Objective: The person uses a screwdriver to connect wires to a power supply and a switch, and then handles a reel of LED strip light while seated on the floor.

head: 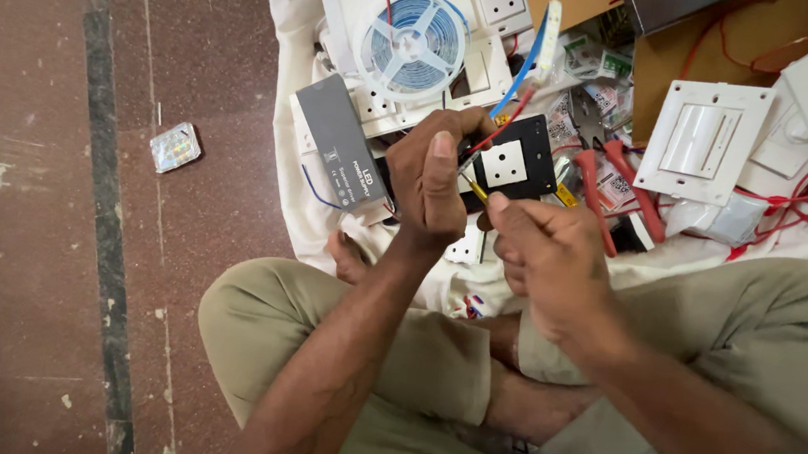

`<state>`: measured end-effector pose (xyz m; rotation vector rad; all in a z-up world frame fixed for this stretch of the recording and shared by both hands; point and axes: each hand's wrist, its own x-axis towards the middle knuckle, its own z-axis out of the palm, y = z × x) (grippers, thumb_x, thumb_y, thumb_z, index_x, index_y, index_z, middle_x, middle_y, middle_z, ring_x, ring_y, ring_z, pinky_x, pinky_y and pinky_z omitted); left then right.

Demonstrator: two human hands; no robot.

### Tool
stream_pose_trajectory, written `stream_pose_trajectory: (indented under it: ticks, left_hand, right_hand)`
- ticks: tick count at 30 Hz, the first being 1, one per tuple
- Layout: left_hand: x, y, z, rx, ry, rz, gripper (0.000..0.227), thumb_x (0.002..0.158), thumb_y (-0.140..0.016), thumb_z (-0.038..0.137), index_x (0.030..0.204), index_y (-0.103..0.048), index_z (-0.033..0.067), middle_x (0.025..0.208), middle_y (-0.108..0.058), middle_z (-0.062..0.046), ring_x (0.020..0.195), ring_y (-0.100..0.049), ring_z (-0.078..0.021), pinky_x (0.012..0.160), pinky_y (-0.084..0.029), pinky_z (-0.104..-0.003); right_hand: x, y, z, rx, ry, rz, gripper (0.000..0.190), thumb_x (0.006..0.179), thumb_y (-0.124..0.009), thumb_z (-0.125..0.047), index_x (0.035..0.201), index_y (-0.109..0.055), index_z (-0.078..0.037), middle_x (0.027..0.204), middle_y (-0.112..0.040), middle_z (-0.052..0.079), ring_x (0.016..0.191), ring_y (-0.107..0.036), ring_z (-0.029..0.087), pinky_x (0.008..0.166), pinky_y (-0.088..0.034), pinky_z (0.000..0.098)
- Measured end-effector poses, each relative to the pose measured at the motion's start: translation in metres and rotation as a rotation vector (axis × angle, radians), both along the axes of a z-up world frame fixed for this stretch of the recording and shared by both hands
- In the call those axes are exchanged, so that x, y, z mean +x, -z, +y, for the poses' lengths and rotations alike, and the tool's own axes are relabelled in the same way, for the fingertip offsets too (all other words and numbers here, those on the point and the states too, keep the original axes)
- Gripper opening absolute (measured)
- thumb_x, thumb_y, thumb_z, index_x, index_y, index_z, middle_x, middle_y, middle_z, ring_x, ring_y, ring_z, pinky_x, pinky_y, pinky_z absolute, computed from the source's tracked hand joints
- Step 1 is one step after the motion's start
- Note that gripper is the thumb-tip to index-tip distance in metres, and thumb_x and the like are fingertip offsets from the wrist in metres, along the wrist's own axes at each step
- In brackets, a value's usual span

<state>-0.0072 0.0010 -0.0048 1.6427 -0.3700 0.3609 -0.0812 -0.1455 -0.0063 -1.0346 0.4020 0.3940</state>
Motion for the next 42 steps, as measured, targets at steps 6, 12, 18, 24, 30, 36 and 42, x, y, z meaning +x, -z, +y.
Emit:
stream_pose_trajectory:
  ticks: [6, 12, 18, 24, 30, 36, 42]
  left_hand:
    - [0.020, 0.012, 0.003, -0.185, 0.210, 0.379, 0.062, 0.111, -0.035, 0.041, 0.099, -0.072, -0.0071, 0.080, -0.071, -0.009, 0.075, -0.066, -0.0145, 0.074, -0.054, -0.028]
    - [0.026, 0.024, -0.003, -0.232, 0.210, 0.644, 0.078, 0.107, -0.041, 0.058, 0.093, -0.072, -0.0119, 0.072, -0.068, -0.013, 0.065, -0.064, -0.0157, 0.065, -0.051, -0.029]
    - [0.038, 0.020, 0.010, -0.202, 0.149, 0.683, 0.092, 0.099, -0.030, 0.075, 0.091, -0.073, -0.0067, 0.071, -0.070, -0.012, 0.062, -0.068, -0.0167, 0.059, -0.055, -0.029]
    - [0.033, 0.013, 0.011, -0.769, 0.397, 1.013, 0.097, 0.089, -0.032, 0.086, 0.105, -0.066, -0.0032, 0.077, -0.067, -0.015, 0.063, -0.069, -0.0246, 0.060, -0.061, -0.042]
    - [0.029, 0.018, 0.010, -0.918, 0.417, 0.964, 0.103, 0.091, -0.030, 0.089, 0.108, -0.066, -0.0059, 0.083, -0.069, -0.017, 0.068, -0.071, -0.0266, 0.066, -0.062, -0.040]
    - [0.037, 0.039, 0.000, -0.490, 0.155, 0.694, 0.084, 0.100, -0.035, 0.071, 0.107, -0.068, -0.0056, 0.086, -0.073, -0.014, 0.074, -0.073, -0.0199, 0.070, -0.063, -0.032]
    - [0.042, 0.055, -0.002, -0.343, 0.062, 0.575, 0.031, 0.102, -0.066, 0.026, 0.107, -0.072, -0.0050, 0.090, -0.072, -0.005, 0.079, -0.061, -0.0072, 0.073, -0.052, -0.024]
  right_hand:
    - [0.045, -0.015, -0.057, -0.774, -0.477, -0.583, 0.027, 0.102, -0.066, -0.030, 0.102, -0.076, -0.005, 0.077, -0.072, -0.008, 0.067, -0.067, 0.002, 0.058, -0.052, 0.0242]
    - [0.046, -0.026, -0.061, -0.807, -0.641, -0.311, 0.028, 0.094, -0.071, -0.030, 0.103, -0.079, -0.004, 0.064, -0.059, 0.004, 0.061, -0.052, 0.011, 0.059, -0.044, 0.0294]
    - [0.048, -0.040, -0.084, -0.574, -0.966, -0.373, 0.029, 0.093, -0.074, -0.033, 0.107, -0.082, -0.009, 0.073, -0.070, 0.000, 0.064, -0.059, 0.008, 0.054, -0.053, 0.0270]
    - [0.050, -0.029, -0.065, -0.750, -0.648, -0.514, 0.031, 0.089, -0.078, -0.032, 0.101, -0.077, -0.003, 0.087, -0.079, 0.004, 0.085, -0.063, 0.010, 0.082, -0.051, 0.0257]
    - [0.051, -0.014, -0.039, -0.400, -0.668, -0.236, 0.045, 0.083, -0.078, -0.032, 0.118, -0.068, -0.005, 0.098, -0.077, -0.002, 0.089, -0.069, 0.005, 0.077, -0.056, 0.0223]
    - [0.049, 0.001, -0.035, -0.252, -0.511, 0.001, 0.036, 0.085, -0.079, -0.028, 0.108, -0.072, -0.002, 0.068, -0.060, -0.007, 0.046, -0.038, 0.001, 0.038, -0.028, 0.0213]
    - [0.054, 0.004, -0.041, -0.483, -0.502, -0.026, 0.032, 0.085, -0.078, -0.030, 0.103, -0.074, -0.004, 0.066, -0.057, -0.006, 0.046, -0.038, 0.003, 0.039, -0.028, 0.0228]
